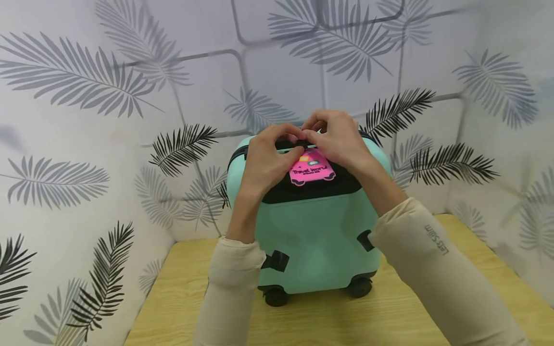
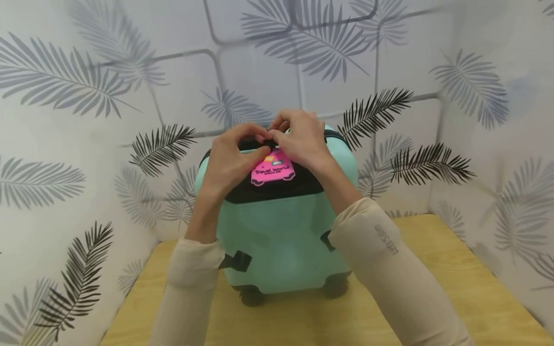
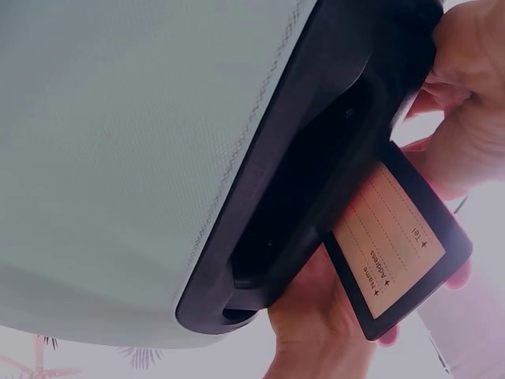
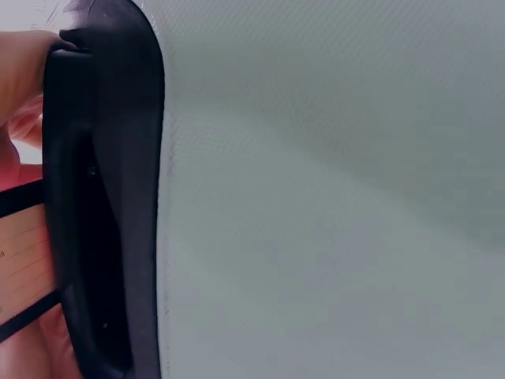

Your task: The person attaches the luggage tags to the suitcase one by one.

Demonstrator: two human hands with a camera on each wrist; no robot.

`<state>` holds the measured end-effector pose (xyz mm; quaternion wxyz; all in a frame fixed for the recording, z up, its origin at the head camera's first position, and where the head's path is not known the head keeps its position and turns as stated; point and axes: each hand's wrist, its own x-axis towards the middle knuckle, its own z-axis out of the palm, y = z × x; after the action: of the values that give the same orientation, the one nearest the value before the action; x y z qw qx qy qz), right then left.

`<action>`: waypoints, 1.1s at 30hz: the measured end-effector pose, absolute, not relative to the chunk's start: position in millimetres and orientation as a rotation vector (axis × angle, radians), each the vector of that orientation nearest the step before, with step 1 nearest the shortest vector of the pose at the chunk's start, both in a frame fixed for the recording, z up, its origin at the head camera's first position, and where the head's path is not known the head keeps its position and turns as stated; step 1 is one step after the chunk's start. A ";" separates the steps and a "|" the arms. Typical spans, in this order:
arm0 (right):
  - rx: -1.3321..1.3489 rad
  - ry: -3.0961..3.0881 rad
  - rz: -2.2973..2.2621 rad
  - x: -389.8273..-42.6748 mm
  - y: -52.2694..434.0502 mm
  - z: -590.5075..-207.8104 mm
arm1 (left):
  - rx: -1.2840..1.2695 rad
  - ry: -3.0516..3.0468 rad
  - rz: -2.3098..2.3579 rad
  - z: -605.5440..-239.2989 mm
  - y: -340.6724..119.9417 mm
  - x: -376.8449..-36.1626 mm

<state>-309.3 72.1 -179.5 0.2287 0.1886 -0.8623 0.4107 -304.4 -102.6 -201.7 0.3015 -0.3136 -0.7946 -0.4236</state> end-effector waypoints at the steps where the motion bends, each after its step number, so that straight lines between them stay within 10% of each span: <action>1: 0.525 -2.368 1.141 -309.0 71.6 -179.9 | -0.826 -2.115 -1.133 -201.6 -102.8 -303.9; 33: 0.469 -2.015 0.983 -297.8 60.1 -174.1 | -0.813 -2.043 -1.034 -201.8 -96.5 -303.7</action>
<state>-297.8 60.1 -174.1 0.4129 0.1867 -0.8012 0.3909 -303.7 -96.5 -201.8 0.3486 -0.3135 -0.7881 -0.3989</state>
